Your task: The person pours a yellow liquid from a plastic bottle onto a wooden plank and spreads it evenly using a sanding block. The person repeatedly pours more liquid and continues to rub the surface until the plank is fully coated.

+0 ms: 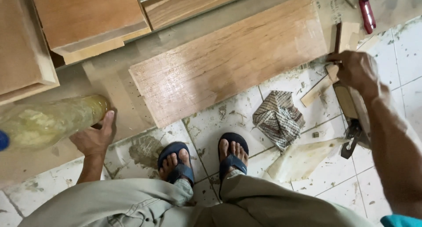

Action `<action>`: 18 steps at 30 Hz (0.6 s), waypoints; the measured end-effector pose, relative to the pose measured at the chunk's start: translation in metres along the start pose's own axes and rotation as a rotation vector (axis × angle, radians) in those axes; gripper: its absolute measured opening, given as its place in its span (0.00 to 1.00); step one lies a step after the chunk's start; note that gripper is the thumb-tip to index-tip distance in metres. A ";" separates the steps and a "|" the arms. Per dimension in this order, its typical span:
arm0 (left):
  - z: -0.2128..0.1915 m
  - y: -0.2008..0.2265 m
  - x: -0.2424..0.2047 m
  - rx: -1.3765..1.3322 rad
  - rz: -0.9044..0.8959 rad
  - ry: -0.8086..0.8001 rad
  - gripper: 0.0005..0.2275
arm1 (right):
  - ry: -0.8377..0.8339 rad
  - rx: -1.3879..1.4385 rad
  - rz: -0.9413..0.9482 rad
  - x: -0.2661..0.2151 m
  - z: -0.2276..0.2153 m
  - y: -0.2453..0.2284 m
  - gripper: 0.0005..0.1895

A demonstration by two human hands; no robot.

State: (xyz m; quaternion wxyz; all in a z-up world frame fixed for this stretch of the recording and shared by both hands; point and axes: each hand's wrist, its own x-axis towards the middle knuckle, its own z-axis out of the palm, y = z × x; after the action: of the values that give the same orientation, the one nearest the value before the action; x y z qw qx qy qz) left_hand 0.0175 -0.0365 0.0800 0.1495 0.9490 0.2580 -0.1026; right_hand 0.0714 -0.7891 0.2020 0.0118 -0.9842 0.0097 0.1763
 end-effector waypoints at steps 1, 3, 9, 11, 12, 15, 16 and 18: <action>0.005 -0.004 0.003 -0.035 0.089 0.097 0.48 | 0.089 0.028 0.015 -0.006 0.005 0.000 0.20; 0.000 -0.008 -0.009 -0.061 0.157 0.187 0.46 | 0.160 0.056 0.016 -0.014 0.009 -0.022 0.20; -0.003 -0.002 -0.010 -0.135 0.259 0.237 0.47 | 0.454 0.205 -0.287 -0.022 0.011 -0.113 0.21; -0.008 0.003 -0.009 -0.177 0.224 0.190 0.48 | 0.246 0.031 -0.123 -0.034 0.068 -0.090 0.41; -0.010 0.004 -0.009 -0.175 0.219 0.187 0.48 | 0.241 0.031 -0.126 -0.031 0.045 -0.100 0.41; -0.008 0.005 -0.011 -0.190 0.263 0.208 0.46 | 0.168 0.167 0.184 -0.013 0.008 -0.093 0.13; -0.006 0.003 -0.010 -0.193 0.302 0.251 0.46 | 0.270 0.162 0.178 0.001 0.016 -0.069 0.16; -0.004 0.001 -0.008 -0.196 0.343 0.294 0.46 | 0.374 0.156 0.172 0.025 0.023 -0.038 0.31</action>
State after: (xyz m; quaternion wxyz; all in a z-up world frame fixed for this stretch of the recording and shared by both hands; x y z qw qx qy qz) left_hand 0.0116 -0.0395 0.0860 0.2168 0.9646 0.1211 0.0891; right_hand 0.0878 -0.7508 0.1726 0.0709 -0.9914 0.1094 -0.0100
